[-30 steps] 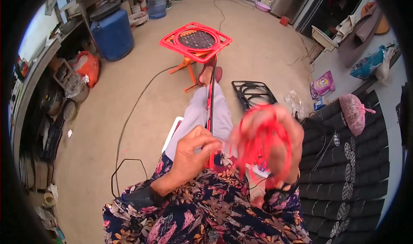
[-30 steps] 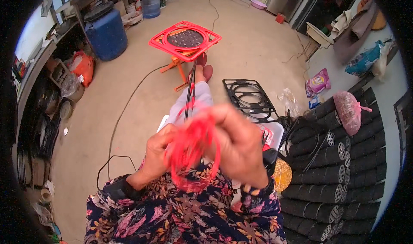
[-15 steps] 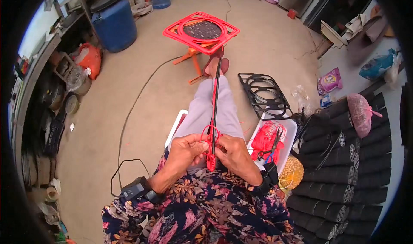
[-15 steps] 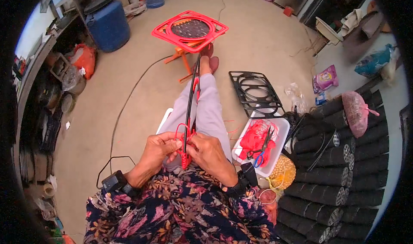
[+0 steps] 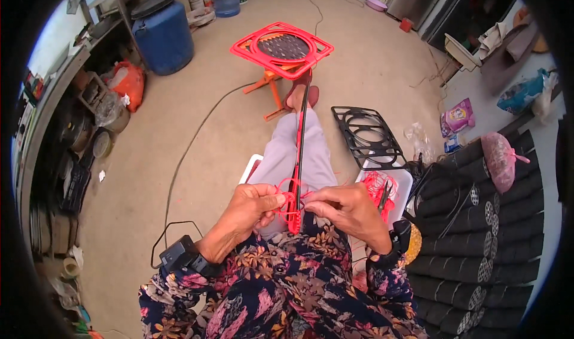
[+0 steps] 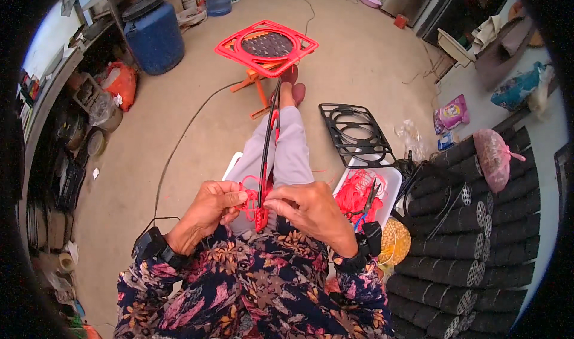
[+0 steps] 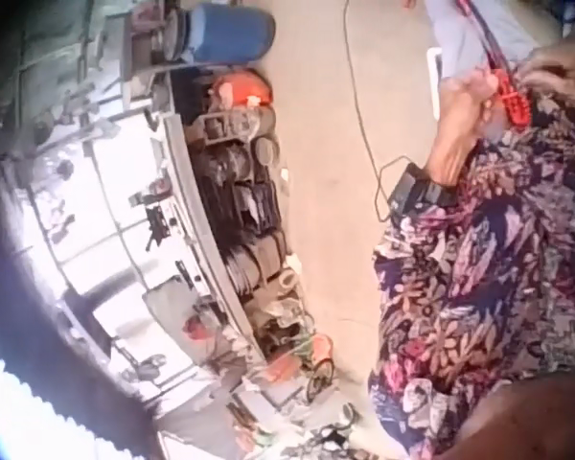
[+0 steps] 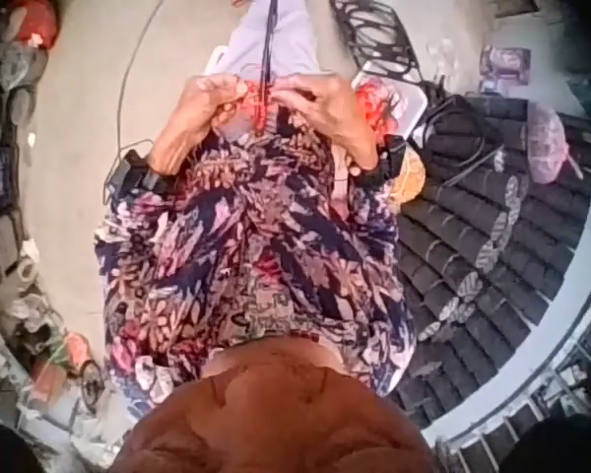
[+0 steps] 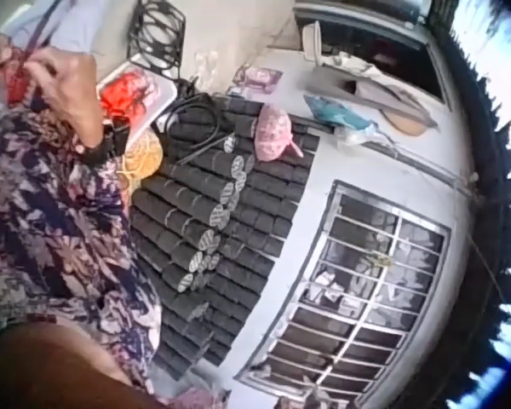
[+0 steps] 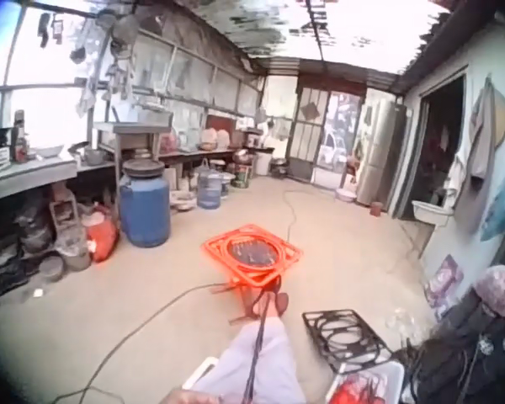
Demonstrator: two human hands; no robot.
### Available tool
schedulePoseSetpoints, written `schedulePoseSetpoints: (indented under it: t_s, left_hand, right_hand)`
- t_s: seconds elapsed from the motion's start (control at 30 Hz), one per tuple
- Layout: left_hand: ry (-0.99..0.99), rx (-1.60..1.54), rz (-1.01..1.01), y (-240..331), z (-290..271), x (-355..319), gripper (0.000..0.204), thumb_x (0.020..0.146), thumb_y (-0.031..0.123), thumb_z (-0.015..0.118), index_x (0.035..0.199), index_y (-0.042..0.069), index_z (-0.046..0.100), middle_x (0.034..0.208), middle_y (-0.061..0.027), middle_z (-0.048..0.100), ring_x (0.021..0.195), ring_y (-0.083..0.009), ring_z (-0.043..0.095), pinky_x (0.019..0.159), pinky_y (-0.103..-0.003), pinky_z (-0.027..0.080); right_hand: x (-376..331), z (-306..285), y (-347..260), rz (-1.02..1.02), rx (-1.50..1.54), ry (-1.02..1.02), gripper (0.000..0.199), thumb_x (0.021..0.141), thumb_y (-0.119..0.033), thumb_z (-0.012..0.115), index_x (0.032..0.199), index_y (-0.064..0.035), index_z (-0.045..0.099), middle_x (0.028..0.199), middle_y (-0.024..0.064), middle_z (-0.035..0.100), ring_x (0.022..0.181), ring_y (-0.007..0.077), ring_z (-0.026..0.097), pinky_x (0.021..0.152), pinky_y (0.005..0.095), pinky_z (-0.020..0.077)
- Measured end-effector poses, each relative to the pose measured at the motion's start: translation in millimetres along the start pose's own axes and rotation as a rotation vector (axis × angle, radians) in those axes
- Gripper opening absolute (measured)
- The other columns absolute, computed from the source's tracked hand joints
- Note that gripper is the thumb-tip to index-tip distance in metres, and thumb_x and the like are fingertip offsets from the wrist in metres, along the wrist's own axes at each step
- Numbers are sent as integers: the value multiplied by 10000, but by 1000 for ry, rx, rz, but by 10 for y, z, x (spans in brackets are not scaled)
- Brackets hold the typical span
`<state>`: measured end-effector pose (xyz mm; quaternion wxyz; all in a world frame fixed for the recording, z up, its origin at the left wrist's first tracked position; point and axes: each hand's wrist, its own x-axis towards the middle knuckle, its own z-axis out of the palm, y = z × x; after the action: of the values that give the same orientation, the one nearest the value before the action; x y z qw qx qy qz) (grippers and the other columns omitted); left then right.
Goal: Wrapping a red cord around the perimeter of a plastic frame component.
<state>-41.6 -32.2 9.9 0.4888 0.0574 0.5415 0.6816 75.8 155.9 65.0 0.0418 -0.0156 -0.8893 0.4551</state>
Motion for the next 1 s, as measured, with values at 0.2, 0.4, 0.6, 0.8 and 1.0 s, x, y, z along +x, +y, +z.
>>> schedulePoseSetpoints:
  t_s: [0.2, 0.4, 0.6, 0.8, 1.0]
  left_hand:
    - [-13, 10, 88, 183, 88, -106, 111, 877, 104, 646, 807, 19, 632, 603, 13, 556, 443, -44, 444, 384, -192, 280]
    - [-92, 1, 139, 230, 177, -136, 116, 865, 93, 656, 859, -22, 644, 633, -21, 570, 481, -73, 479, 405, -205, 331]
    - [-20, -197, 307, 78, 40, -83, 153, 867, 117, 643, 935, -20, 636, 679, -41, 608, 547, -115, 553, 475, -240, 427]
    - [-373, -61, 1, -263, 145, -15, 447, 846, 76, 642, 1257, -24, 495, 1043, -98, 649, 956, -135, 621, 855, -234, 473]
    - [-352, 22, 127, -337, 323, -59, 521, 832, 34, 682, 1303, -20, 465, 915, 10, 592, 855, -64, 559, 777, -195, 452]
  right_hand:
    - [84, -23, -314, -197, -94, 138, 187, 778, -98, 731, 931, -6, 674, 790, 95, 673, 593, 135, 612, 519, 279, 457]
    - [121, 188, -10, -322, -292, 153, 202, 809, -98, 684, 979, 1, 637, 790, 123, 641, 627, 213, 603, 564, 315, 470]
    - [-254, -352, -379, 58, 289, 297, 141, 875, -128, 631, 907, 8, 648, 804, 33, 643, 654, 71, 569, 576, 221, 446]
    - [-363, -366, -267, -209, 308, 419, 225, 906, -206, 625, 933, 17, 604, 828, 77, 637, 611, 98, 553, 537, 229, 453]
    - [-734, -163, -386, 76, 499, 437, 323, 909, -285, 628, 922, 37, 610, 733, 87, 634, 613, 151, 595, 560, 268, 480]
